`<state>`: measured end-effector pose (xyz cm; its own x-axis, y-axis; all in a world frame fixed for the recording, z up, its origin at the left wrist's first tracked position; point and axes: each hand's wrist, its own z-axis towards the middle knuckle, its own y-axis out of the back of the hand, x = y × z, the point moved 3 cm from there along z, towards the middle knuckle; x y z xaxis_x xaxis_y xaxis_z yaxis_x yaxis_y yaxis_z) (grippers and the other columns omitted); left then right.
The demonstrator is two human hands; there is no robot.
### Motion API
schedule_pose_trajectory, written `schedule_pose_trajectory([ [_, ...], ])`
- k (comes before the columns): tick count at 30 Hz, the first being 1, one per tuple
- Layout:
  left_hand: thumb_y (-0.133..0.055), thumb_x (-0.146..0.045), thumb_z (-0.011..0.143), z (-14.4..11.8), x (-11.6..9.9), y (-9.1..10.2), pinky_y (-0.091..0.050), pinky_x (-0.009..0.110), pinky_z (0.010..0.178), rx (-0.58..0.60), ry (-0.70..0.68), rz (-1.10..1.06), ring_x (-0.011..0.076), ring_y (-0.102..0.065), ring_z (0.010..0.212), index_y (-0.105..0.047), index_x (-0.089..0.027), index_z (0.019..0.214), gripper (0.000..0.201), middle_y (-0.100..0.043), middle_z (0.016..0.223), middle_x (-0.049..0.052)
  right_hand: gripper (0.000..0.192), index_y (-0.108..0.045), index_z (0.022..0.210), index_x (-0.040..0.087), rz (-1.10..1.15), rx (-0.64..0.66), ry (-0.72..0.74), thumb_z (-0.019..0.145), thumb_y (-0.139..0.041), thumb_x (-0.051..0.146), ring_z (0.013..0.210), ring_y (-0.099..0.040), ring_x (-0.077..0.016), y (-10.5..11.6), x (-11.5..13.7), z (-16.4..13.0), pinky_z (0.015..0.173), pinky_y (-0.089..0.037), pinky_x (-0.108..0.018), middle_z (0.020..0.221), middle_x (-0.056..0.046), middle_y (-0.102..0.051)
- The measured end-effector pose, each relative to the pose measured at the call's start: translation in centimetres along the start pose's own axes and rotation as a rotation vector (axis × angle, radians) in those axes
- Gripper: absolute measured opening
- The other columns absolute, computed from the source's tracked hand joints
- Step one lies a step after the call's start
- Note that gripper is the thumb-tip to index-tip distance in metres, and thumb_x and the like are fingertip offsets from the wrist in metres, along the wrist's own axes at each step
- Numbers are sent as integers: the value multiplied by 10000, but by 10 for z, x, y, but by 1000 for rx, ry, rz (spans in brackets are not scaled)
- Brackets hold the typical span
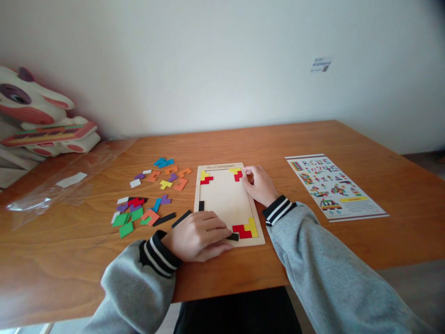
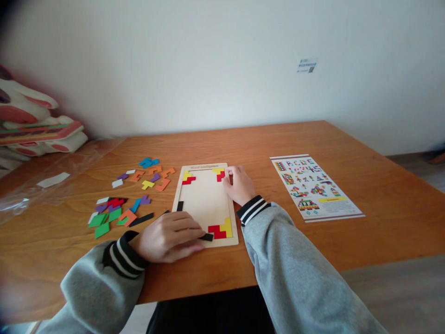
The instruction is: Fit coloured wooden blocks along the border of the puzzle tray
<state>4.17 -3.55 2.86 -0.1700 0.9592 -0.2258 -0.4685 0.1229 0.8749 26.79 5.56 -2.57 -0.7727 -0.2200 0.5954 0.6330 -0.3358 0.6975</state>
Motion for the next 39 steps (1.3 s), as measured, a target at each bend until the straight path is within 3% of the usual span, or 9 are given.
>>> schedule_pose_trajectory([
  [4,-595,-319,945,-3,6,4,-543,303,688,35,136,-16,181,-678,776,-675,-172,1092,223,-730,887,76,210,-625,1034,190,-3,-12,13,846,-545,239,846,-643,-227,0,0,0,796,-548,-401,1028,-116,-639],
  [11,-601,-362,956,-3,8,-2,-539,290,738,42,218,-110,172,-682,816,-699,-190,1041,215,-731,910,69,204,-629,1025,190,6,-18,12,846,-545,240,823,-641,-221,-1,-1,0,767,-553,-390,1015,-109,-637],
  [16,-581,-221,940,-1,5,1,-537,305,775,27,214,-215,178,-674,851,-690,-192,1070,172,-738,943,67,203,-635,1019,182,8,-13,14,846,-543,235,844,-647,-228,0,-1,0,770,-554,-392,1027,-119,-642],
  [23,-496,-97,874,0,6,6,-539,332,765,2,239,-304,192,-647,816,-650,-182,1135,315,-731,920,66,205,-634,1018,186,18,3,13,846,-542,253,891,-645,-244,0,-1,1,790,-553,-409,1039,-120,-640],
  [29,-418,-58,860,3,5,4,-513,398,957,84,232,-368,236,-589,1077,-527,-185,1356,523,-666,1169,111,227,-642,1036,173,-2,19,2,841,-555,248,863,-645,-243,0,-1,1,790,-555,-412,1049,-129,-639],
  [36,-425,-78,850,4,3,0,-496,412,971,138,273,-371,242,-593,1036,-601,-195,1276,475,-671,1038,103,229,-640,1034,162,-7,13,15,842,-551,250,867,-646,-239,-1,-2,1,786,-552,-399,1046,-131,-645],
  [39,-429,-68,853,6,2,0,-499,392,967,107,250,-345,230,-598,1031,-596,-202,1269,468,-680,1059,96,228,-643,1033,161,-20,6,27,846,-550,252,856,-646,-238,0,-1,1,785,-551,-401,1024,-130,-648],
])
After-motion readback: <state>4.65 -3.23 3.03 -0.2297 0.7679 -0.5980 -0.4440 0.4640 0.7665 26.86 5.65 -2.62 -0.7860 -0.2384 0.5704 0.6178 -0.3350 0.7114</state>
